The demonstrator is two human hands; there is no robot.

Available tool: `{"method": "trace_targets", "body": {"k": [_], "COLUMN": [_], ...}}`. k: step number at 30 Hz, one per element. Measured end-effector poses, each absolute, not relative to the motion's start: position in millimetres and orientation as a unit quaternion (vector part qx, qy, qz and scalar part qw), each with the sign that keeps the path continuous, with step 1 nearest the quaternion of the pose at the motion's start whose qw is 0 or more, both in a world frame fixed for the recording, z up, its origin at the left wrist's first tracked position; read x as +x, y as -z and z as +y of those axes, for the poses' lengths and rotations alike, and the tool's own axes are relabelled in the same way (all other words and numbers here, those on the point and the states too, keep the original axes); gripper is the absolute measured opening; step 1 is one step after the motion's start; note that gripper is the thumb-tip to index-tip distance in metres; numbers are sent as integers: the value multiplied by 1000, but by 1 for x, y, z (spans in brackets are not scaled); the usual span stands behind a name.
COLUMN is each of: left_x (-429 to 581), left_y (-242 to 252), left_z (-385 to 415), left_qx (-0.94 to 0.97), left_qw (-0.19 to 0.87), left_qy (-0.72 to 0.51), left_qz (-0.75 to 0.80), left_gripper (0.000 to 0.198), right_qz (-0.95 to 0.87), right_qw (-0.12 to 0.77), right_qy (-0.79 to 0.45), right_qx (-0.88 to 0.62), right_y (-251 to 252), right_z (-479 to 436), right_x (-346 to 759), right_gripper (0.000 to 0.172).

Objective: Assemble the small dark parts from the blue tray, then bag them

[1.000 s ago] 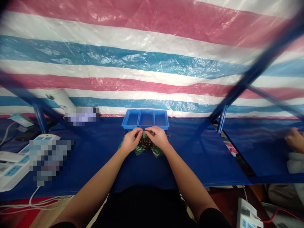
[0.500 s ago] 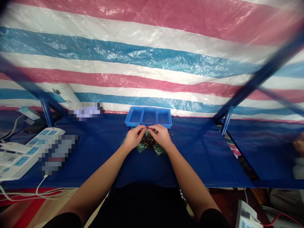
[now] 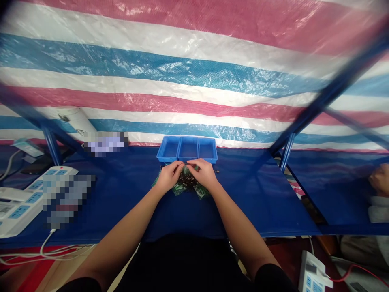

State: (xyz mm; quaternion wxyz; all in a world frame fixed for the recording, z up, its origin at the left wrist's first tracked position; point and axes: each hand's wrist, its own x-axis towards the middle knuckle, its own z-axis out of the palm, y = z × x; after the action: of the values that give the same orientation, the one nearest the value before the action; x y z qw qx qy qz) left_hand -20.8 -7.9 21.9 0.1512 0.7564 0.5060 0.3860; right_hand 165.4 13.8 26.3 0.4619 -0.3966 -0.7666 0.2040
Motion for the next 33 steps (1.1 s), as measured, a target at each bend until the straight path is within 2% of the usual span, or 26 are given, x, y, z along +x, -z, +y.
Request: {"method": "trace_targets", "body": {"k": [33], "left_x": [-21], "left_y": [-20], "left_z": [-8], "left_qx": [741], "left_qw": [144], "left_qy": [-405], "left_qz": [516], "left_gripper": [27], "right_qz": [-760], "right_qw": [452], "right_qy": [-210], "right_qx": [-417], "right_y": [-30], "right_z": [14], "right_x": [170], "right_gripper": [19]}}
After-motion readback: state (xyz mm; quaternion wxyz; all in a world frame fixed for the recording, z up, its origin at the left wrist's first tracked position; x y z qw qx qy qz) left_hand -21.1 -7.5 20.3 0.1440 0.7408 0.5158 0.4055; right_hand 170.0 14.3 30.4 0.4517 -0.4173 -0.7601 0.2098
